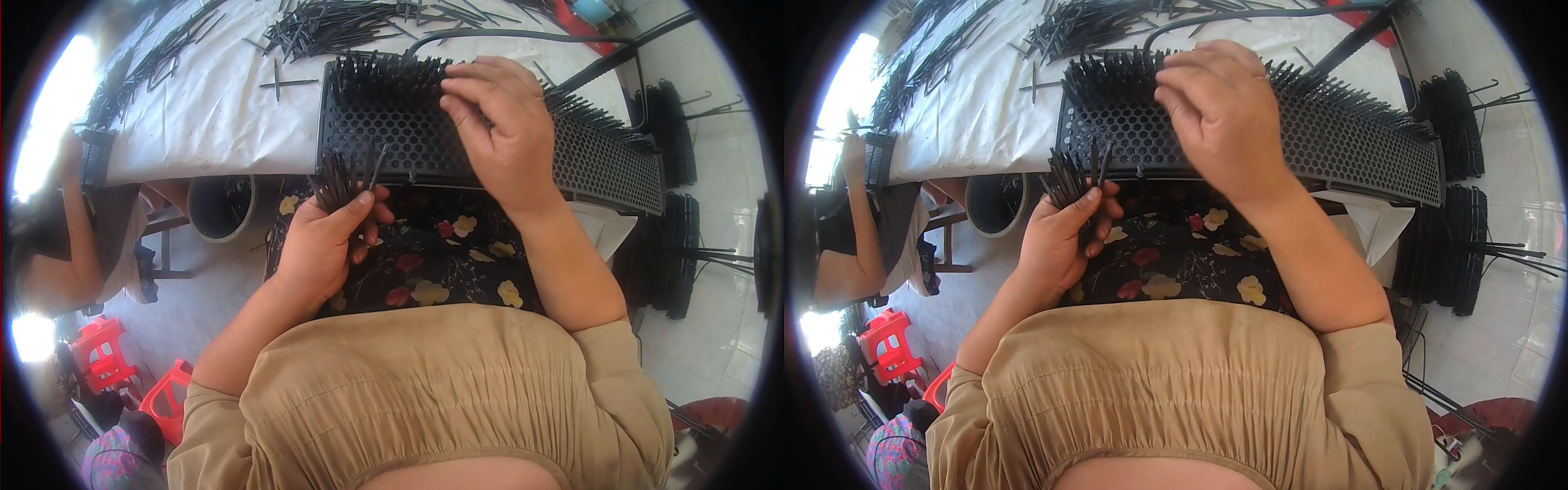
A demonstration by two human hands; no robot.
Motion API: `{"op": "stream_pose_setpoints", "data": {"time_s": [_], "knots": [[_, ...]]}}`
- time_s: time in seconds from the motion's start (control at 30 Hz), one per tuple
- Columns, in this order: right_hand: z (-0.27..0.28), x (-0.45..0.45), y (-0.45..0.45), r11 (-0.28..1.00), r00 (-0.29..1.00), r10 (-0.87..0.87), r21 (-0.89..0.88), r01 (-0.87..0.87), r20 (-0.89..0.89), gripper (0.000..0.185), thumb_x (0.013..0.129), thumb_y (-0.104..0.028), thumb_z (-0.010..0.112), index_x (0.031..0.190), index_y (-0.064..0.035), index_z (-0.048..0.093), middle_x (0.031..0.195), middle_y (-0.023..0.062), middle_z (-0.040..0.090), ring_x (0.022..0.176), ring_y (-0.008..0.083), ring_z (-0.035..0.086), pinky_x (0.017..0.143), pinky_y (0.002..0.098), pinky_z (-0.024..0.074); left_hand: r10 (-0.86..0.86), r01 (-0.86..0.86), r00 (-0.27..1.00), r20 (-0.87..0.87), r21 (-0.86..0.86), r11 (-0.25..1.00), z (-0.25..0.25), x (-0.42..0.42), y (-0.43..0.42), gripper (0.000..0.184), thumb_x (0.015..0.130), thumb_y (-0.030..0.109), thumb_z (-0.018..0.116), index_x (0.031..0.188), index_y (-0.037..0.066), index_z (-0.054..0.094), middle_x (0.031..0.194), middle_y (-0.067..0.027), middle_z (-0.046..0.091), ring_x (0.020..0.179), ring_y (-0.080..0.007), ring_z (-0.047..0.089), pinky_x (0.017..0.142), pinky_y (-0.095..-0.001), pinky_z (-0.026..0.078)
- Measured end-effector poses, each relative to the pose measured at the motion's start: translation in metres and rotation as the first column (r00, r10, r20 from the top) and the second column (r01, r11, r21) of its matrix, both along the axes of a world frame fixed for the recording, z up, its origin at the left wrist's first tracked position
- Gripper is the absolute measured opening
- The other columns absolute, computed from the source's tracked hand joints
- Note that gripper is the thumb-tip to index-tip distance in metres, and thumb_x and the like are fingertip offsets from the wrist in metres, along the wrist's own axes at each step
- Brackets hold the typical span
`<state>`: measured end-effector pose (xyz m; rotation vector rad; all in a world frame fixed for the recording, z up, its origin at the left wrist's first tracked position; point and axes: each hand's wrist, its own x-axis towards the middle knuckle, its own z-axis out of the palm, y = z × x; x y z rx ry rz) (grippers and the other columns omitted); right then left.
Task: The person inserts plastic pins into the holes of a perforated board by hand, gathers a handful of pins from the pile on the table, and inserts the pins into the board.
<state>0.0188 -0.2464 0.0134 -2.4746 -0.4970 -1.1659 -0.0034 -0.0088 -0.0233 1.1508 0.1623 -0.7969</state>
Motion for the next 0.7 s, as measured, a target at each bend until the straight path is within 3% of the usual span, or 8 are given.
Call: {"op": "stream_pose_setpoints", "data": {"time_s": [0.1, 0.13, 0.2, 0.23, 0.47, 0.57, 0.63, 0.7], "knots": [[0.001, -0.017, 0.016, 0.978, 0.990, 0.107, 0.189, -0.088, -0.090, 0.024, 0.072, -0.005, 0.077, 0.095, -0.0060, 0.070, 0.096, 0.0080, 0.071, 0.094, 0.0320, 0.065, 0.085, 0.0381, 0.0505, 0.031, -0.029, 0.998, 0.054, -0.026, 0.999, 0.006, -0.002, -0.005, 0.019, 0.099, 0.016, 0.057, 0.110, 0.002, 0.062, 0.084, -0.0070, 0.065, 0.061, -0.0107, 0.052, 0.049, -0.0207, 0.038], [0.004, -0.028, 0.026, 0.907, 0.944, 0.189, 0.417, -0.062, -0.270, 0.032, 0.076, -0.002, 0.076, 0.107, -0.0058, 0.069, 0.094, 0.0079, 0.071, 0.090, 0.0242, 0.067, 0.077, 0.0328, 0.0528, -0.011, 0.017, 0.996, 0.087, -0.059, 0.998, 0.007, -0.002, -0.005, 0.019, 0.100, 0.016, 0.057, 0.110, 0.002, 0.063, 0.086, -0.0067, 0.066, 0.064, -0.0100, 0.054, 0.049, -0.0202, 0.040], [0.004, -0.042, 0.044, 0.357, 0.653, 0.677, 0.928, 0.112, -0.339, 0.034, 0.082, 0.001, 0.074, 0.115, -0.0054, 0.066, 0.094, 0.0069, 0.069, 0.086, 0.0135, 0.066, 0.070, 0.0255, 0.0530, -0.057, 0.068, 0.991, 0.119, -0.090, 0.994, 0.011, -0.004, -0.007, 0.019, 0.100, 0.016, 0.057, 0.110, 0.001, 0.063, 0.087, -0.0064, 0.066, 0.066, -0.0093, 0.056, 0.049, -0.0197, 0.042], [0.006, -0.044, 0.045, 0.305, 0.552, 0.766, 0.942, 0.141, -0.330, 0.036, 0.085, 0.003, 0.071, 0.120, -0.0040, 0.063, 0.097, 0.0063, 0.067, 0.085, 0.0070, 0.063, 0.068, 0.0206, 0.0523, -0.078, 0.091, 0.990, 0.121, -0.100, 0.991, 0.013, -0.006, -0.010, 0.019, 0.100, 0.015, 0.056, 0.110, 0.001, 0.063, 0.087, -0.0072, 0.067, 0.066, -0.0097, 0.057, 0.048, -0.0203, 0.042], [0.017, -0.029, 0.004, 0.314, 0.808, 0.512, 0.939, 0.142, -0.293, 0.036, 0.088, 0.004, 0.066, 0.122, -0.0011, 0.055, 0.092, 0.0121, 0.071, 0.080, 0.0134, 0.068, 0.067, 0.0221, 0.0540, -0.097, 0.097, 0.995, -0.006, 0.016, 0.995, 0.012, 0.003, -0.004, 0.020, 0.098, 0.013, 0.057, 0.110, -0.003, 0.060, 0.087, -0.0120, 0.067, 0.062, -0.0152, 0.060, 0.042, -0.0220, 0.042], [0.006, -0.024, -0.017, 0.518, 0.934, 0.321, 0.855, -0.035, -0.157, 0.031, 0.090, 0.003, 0.065, 0.119, -0.0015, 0.054, 0.091, 0.0118, 0.071, 0.084, 0.0138, 0.068, 0.072, 0.0224, 0.0550, -0.098, 0.089, 0.983, -0.156, -0.063, 0.994, 0.008, 0.008, 0.000, 0.022, 0.099, 0.013, 0.055, 0.112, -0.004, 0.059, 0.089, -0.0129, 0.067, 0.065, -0.0172, 0.062, 0.044, -0.0238, 0.044], [-0.005, -0.025, -0.012, 0.740, 0.962, 0.268, 0.629, -0.239, 0.050, 0.027, 0.090, 0.004, 0.065, 0.114, -0.0025, 0.057, 0.096, 0.0147, 0.070, 0.087, 0.0169, 0.069, 0.075, 0.0226, 0.0552, -0.088, 0.073, 0.977, -0.194, -0.083, 0.994, 0.010, 0.008, -0.003, 0.022, 0.100, 0.013, 0.054, 0.113, -0.004, 0.059, 0.092, -0.0137, 0.067, 0.070, -0.0192, 0.064, 0.050, -0.0269, 0.049], [-0.006, -0.037, -0.008, 0.954, 0.961, 0.273, 0.117, -0.276, 0.038, 0.022, 0.085, -0.003, 0.067, 0.106, -0.0052, 0.064, 0.105, 0.0154, 0.067, 0.092, 0.0252, 0.069, 0.078, 0.0321, 0.0563, -0.077, 0.055, 0.968, -0.237, -0.097, 0.994, 0.016, 0.006, -0.008, 0.023, 0.100, 0.013, 0.053, 0.114, -0.004, 0.059, 0.094, -0.0144, 0.067, 0.075, -0.0212, 0.066, 0.056, -0.0300, 0.053]]}}
